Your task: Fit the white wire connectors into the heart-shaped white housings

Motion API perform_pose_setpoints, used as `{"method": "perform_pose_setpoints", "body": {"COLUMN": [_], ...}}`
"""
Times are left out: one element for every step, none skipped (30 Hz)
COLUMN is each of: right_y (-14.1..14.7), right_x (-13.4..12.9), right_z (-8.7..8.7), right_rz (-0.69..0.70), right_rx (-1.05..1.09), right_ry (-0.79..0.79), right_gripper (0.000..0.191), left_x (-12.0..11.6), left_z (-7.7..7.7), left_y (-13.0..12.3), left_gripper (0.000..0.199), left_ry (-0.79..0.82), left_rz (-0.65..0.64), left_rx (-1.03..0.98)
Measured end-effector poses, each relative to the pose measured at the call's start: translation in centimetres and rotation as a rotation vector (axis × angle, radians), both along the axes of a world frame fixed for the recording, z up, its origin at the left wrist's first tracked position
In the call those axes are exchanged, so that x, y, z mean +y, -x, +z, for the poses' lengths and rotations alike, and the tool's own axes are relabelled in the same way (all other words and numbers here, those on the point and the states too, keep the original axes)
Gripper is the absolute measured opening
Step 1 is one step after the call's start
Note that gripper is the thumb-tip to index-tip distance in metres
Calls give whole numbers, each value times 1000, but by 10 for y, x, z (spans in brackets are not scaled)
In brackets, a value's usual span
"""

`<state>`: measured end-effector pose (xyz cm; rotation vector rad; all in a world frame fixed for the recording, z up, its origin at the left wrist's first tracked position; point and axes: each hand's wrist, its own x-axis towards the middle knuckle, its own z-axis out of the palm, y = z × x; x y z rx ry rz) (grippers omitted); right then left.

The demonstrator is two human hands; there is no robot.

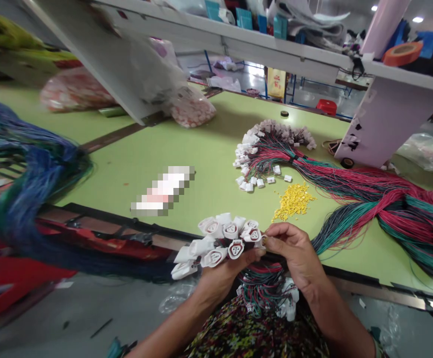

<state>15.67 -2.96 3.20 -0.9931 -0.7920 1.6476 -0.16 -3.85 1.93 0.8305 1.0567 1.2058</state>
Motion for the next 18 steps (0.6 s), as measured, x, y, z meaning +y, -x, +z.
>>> {"method": "perform_pose_setpoints", "body": {"right_y": [-1, -1, -1, -1, -1, 0, 1, 1, 2, 2, 2, 2, 2, 1, 1, 1, 0, 0], "right_x": [1, 2, 2, 3, 3, 3, 2, 2, 2, 1, 1, 0, 0, 0, 0, 0, 0, 1], "right_z": [1, 1, 2, 2, 1, 1, 0, 0, -1, -1, -2, -2, -2, -2, -1, -1, 0, 0], "right_rz": [18, 24, 19, 5, -9, -17, -17, -10, 0, 6, 7, 3, -5, -11, -15, -16, -14, -13], "right_rx": [6, 5, -5, -23, -44, -64, -77, -82, -81, -77, -74, -74, -78, -83, -88, -92, -94, -94], "right_ry": [6, -1, -19, -49, -82, -112, -135, -148, -154, -155, -155, -158, -163, -169, -174, -178, -178, -176], "right_gripper": [26, 26, 25, 24, 22, 20, 19, 18, 18, 18, 18, 18, 18, 17, 16, 16, 15, 15], "left_x": [1, 1, 2, 2, 2, 2, 2, 2, 2, 2, 1, 1, 1, 1, 1, 1, 1, 0], "left_z": [2, 4, 6, 8, 9, 9, 9, 9, 8, 8, 7, 6, 6, 5, 5, 5, 5, 5], "left_y": [-1, -2, -2, -3, -4, -4, -4, -5, -5, -5, -5, -5, -5, -5, -5, -5, -5, -4], "left_gripper": [23, 23, 23, 23, 23, 22, 22, 21, 21, 21, 21, 21, 22, 22, 22, 22, 22, 22], "left_ry": [-23, -47, -67, -77, -75, -66, -55, -44, -37, -34, -32, -32, -33, -36, -41, -48, -57, -65], "left_rz": [17, 28, 33, 32, 30, 32, 35, 38, 38, 36, 34, 34, 35, 37, 39, 40, 44, 45], "left_rx": [23, 44, 56, 52, 36, 15, -4, -20, -31, -37, -43, -48, -52, -51, -43, -28, -8, 13]}}
